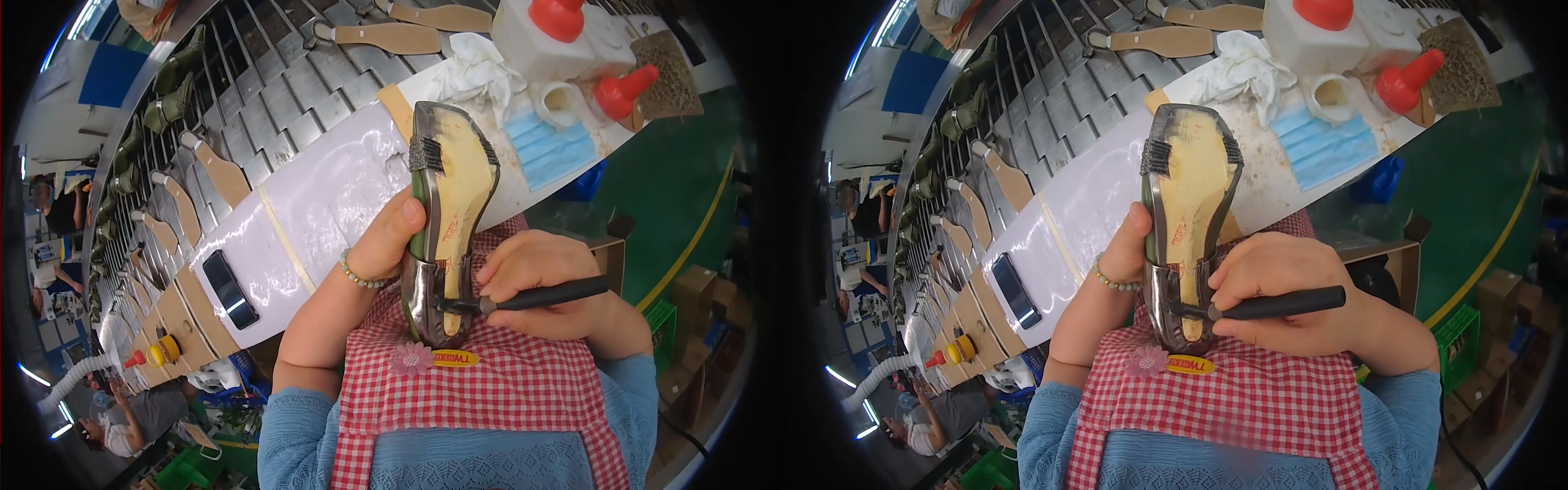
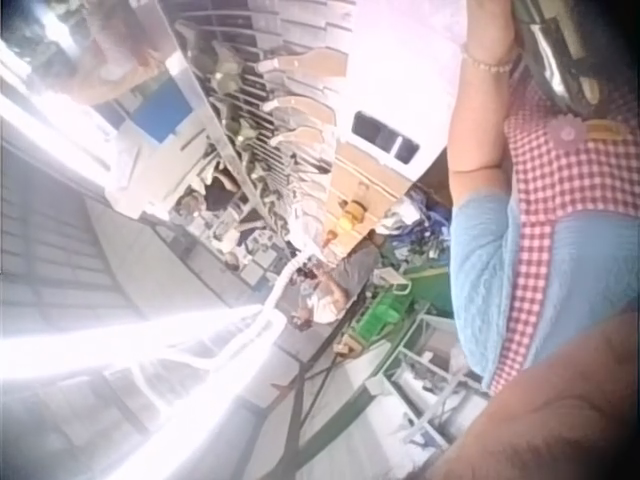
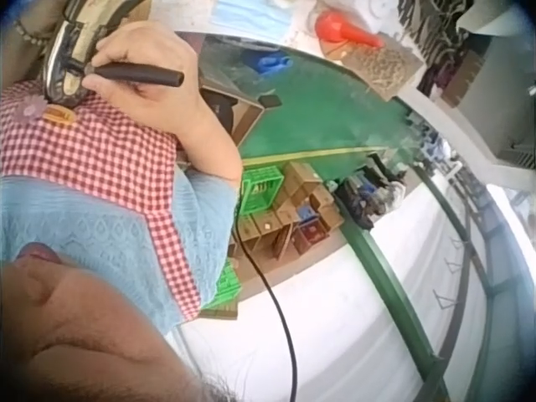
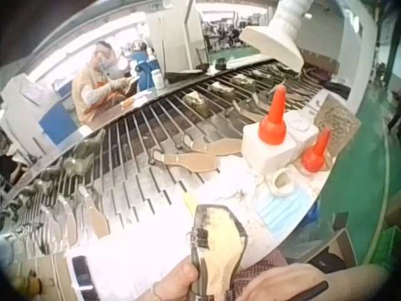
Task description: Apply adhesive or coating to the perimeter of shoe soles and uppers using a brush.
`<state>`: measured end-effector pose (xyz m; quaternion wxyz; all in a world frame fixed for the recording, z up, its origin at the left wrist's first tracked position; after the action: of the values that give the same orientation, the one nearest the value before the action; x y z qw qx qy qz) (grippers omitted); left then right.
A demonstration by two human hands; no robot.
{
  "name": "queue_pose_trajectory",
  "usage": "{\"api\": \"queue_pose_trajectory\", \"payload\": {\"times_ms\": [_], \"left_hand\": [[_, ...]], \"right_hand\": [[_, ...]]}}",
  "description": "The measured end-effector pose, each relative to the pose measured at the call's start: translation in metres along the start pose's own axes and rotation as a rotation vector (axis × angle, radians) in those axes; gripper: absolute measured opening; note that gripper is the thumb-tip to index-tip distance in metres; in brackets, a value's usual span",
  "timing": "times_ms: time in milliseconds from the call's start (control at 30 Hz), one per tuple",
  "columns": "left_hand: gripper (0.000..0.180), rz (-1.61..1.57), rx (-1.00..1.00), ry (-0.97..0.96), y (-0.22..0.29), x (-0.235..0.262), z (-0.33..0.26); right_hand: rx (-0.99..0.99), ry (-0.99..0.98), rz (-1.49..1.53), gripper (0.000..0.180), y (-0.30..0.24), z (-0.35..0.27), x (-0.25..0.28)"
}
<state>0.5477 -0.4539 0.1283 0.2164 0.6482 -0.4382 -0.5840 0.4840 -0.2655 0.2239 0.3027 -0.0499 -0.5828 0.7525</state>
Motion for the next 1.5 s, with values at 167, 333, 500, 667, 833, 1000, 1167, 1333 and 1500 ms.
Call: {"api": "queue_pose_trajectory", "payload": {"times_ms": [167, 333, 500, 667, 833, 1000, 1167, 1333, 1500], "left_hand": [[0.090, -0.049, 0.005, -0.007, 0.000, 0.000, 0.002], [0.091, -0.089, -0.048, 0.036, 0.003, 0.014, -0.002], [0.106, 0.232, -0.489, 0.366, 0.015, 0.053, -0.025], [0.091, 0.674, -0.778, 0.544, -0.001, 0.051, -0.048], [0.102, 1.073, -0.597, 0.587, -0.008, 0.011, -0.079], [0.097, 0.485, -0.309, 0.619, -0.019, 0.007, -0.083], [0.085, 0.585, -0.305, 0.590, -0.024, 0.015, -0.086], [0.075, 0.603, -0.233, 0.542, -0.027, 0.021, -0.089], [0.073, 0.807, -0.298, 0.522, -0.032, 0.027, -0.092]], "right_hand": [[-0.001, -0.062, 0.068, 0.019, 0.001, -0.001, -0.002], [-0.077, 0.032, 0.285, 0.019, 0.000, -0.001, 0.010], [-0.127, 0.453, 0.515, 0.022, 0.010, -0.014, 0.016], [-0.161, 0.526, 0.594, 0.020, 0.032, -0.013, 0.005], [-0.247, 0.565, 0.448, 0.021, 0.055, -0.005, -0.019], [-0.362, 0.503, 0.404, 0.018, 0.072, 0.003, -0.039], [-0.406, 0.475, 0.448, 0.016, 0.079, 0.009, -0.049], [-0.345, 0.499, 0.260, 0.015, 0.081, 0.014, -0.050], [-0.110, 0.453, -0.041, 0.015, 0.066, 0.016, -0.048]]}}
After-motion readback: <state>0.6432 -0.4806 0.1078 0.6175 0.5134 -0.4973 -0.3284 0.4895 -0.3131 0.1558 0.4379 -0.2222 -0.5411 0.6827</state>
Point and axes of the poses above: each hand's wrist, its own z-axis towards the middle knuckle, its own x-axis out of the back of the hand, y = z × x, the point moved 2 cm from there along z, towards the middle knuckle, and after that the axes turned 1 degree about x, right-handed, at the moved point
